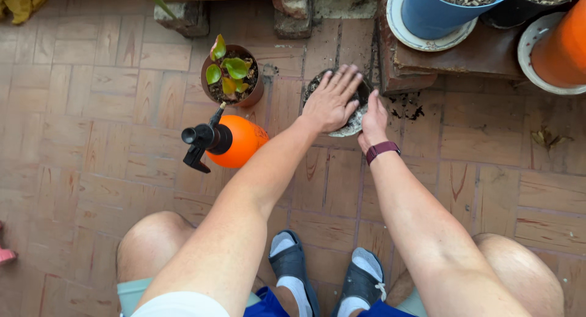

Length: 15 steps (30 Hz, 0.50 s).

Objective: The person sits on a tiled floor and cleans a dirty white plant saucer using an orange pressure sprayer. They spray water onto the saucer, wipe it with their hands, and rinse it repeatedly until it appears clean.

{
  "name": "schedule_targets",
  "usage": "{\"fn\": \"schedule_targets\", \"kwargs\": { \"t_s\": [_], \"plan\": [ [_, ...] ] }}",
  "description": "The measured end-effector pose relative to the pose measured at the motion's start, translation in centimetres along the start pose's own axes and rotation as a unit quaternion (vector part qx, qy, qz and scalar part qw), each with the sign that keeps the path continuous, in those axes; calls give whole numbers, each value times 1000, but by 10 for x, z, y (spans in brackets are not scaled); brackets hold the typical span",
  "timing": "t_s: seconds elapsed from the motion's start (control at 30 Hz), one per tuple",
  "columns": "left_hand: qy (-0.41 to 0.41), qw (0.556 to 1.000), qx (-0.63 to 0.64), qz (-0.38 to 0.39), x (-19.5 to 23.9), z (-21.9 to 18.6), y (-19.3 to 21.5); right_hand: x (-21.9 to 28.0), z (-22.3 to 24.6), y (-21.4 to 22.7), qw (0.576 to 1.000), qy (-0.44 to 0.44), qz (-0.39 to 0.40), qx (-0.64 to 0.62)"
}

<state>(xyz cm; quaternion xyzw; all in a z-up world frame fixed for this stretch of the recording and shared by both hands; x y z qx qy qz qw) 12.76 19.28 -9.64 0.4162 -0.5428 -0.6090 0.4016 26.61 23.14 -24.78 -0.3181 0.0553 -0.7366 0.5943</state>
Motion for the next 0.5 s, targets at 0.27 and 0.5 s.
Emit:
{"fn": "schedule_targets", "kwargs": {
  "t_s": [0.27, 0.5],
  "plan": [
    [-52, 997, 44, 45, 4, -9, 0, 8, 2, -5, 999, -5, -24, -35],
    [183, 969, 114, 118, 32, -28, 37, 13, -4, 6, 999, -15, -43, -8]
  ]
}}
Point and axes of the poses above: each hand's wrist, its own x-axis away from the middle knuckle, its own y-axis out of the back of the hand, z = x × y, the point moved 1 cm from there along -x, towards the middle knuckle, and after that the axes turned 8 degrees about -x, right-handed, at the moved point
